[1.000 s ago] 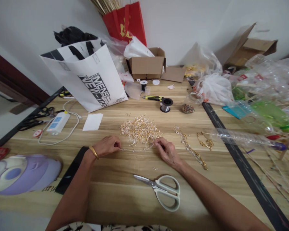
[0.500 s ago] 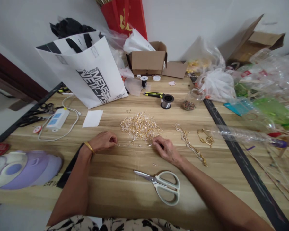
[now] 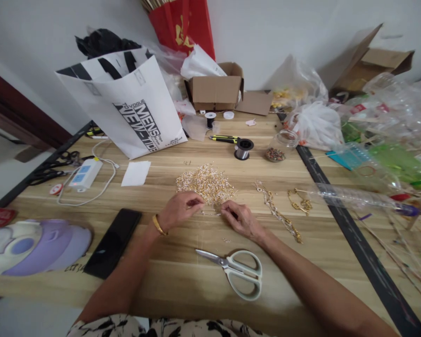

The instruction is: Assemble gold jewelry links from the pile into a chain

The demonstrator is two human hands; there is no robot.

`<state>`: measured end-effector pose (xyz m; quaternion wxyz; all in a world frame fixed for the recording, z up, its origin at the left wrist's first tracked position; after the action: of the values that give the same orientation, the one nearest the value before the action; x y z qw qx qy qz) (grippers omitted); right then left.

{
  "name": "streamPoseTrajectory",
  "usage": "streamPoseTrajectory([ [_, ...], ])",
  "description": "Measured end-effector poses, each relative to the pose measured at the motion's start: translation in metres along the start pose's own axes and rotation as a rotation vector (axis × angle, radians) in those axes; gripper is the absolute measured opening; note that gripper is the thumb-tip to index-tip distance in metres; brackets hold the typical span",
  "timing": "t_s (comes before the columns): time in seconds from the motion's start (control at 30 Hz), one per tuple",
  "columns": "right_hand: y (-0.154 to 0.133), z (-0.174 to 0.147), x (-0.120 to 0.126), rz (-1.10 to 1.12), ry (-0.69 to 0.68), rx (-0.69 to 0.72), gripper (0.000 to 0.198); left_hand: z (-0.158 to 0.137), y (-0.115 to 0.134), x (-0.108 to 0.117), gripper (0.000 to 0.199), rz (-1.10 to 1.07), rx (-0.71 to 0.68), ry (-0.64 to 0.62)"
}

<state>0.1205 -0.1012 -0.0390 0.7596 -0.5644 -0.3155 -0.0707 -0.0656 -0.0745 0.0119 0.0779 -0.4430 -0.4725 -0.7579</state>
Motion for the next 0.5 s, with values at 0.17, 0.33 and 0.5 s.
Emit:
streamPoseTrajectory([
  [0.17, 0.001, -0.001, -0.004, -0.094, -0.047, 0.073, 0.016, 0.006, 0.02, -0.035, 0.026, 0.106, -0.069, -0.018],
  [0.33, 0.002, -0.003, -0.008, -0.178, -0.062, 0.123, 0.016, 0.004, 0.022, -0.053, 0.025, 0.214, -0.135, -0.025],
  [0.5, 0.002, -0.003, -0.009, -0.245, -0.044, 0.125, 0.016, 0.003, 0.021, -0.06, 0.025, 0.298, -0.187, -0.045],
])
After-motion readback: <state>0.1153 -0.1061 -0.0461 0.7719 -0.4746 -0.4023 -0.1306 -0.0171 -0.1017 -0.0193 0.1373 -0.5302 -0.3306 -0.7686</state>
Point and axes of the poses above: each hand's wrist, its own z-axis towards the middle knuckle, its own x-axis out of the back of the hand, y = z × x, the point moved 4 cm from there along z, towards the middle knuckle, and after that the axes turned 10 degrees about -x, right-handed, at the moved point
